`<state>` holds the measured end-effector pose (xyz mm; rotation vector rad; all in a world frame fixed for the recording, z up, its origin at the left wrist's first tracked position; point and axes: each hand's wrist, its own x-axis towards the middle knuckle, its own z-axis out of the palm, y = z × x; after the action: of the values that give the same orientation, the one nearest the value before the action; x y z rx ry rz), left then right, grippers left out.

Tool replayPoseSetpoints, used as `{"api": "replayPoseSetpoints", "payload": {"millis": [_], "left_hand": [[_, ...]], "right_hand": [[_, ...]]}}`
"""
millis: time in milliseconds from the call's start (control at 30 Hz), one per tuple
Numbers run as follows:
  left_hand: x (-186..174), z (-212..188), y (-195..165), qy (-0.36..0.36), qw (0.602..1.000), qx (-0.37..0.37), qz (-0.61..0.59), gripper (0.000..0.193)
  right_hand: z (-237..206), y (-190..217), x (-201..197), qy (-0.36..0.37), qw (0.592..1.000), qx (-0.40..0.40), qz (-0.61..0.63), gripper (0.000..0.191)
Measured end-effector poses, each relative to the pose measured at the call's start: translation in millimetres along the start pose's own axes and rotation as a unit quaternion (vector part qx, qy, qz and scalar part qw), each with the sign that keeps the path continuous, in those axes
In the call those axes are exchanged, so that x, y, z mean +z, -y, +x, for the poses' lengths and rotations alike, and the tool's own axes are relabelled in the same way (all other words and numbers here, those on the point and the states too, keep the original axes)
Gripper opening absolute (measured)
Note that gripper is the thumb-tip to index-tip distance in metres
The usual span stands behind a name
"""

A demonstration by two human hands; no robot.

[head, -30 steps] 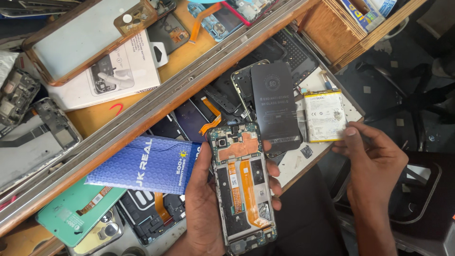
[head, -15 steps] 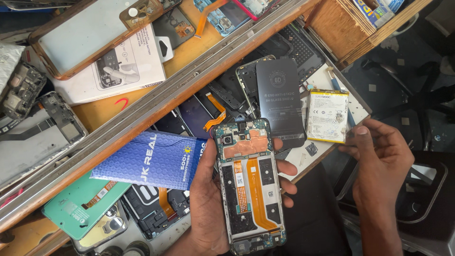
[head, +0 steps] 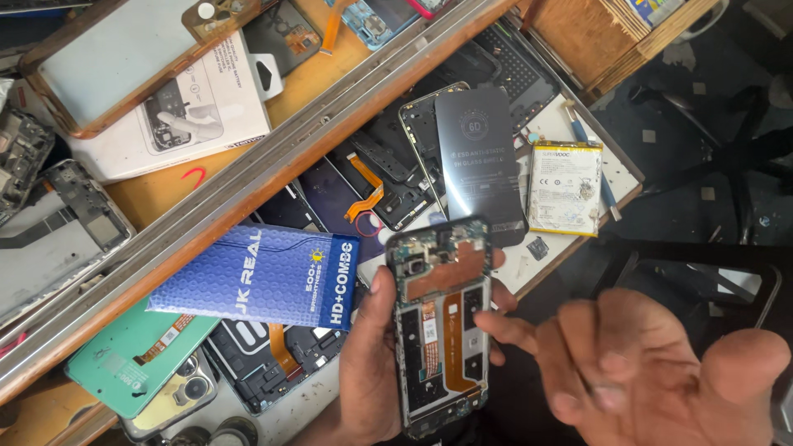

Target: The person holds a disassembled smartphone and repeatedly taps and swipes the screen to test touch responsiveness. The person then removes the battery from the phone chassis and sets it aside.

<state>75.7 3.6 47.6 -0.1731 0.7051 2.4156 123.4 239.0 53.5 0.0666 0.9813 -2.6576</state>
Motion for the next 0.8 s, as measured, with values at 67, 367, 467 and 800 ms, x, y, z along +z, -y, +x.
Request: {"api": "replayPoseSetpoints", "payload": {"millis": [67,367,467,800], "left_hand": [[-1.2,-1.7,1.5,0.012,1.000,-0.017,0.004,0.091],[-9.4,-5.4,4.7,0.090,0.995,-0.043,0.015,0.094],[-10.1,-5.5,5.8,0.091,0.995,-0.045,0.017,0.093],[-6.1,-7.4,4.4,0.111,0.993,-0.028,0.031,0.088]], "right_hand": [[1.2,-1.4,2.8,0.004,1.000,0.013,0.014,0.075],[3.4,-6.0,6.8,0.050,0.998,-0.010,0.034,0.069],[3.9,-5.4,6.9,0.048,0.999,-0.004,0.020,0.072],[2.9,-3.1,0.3,0.057,0.998,0.022,0.021,0.083]]}}
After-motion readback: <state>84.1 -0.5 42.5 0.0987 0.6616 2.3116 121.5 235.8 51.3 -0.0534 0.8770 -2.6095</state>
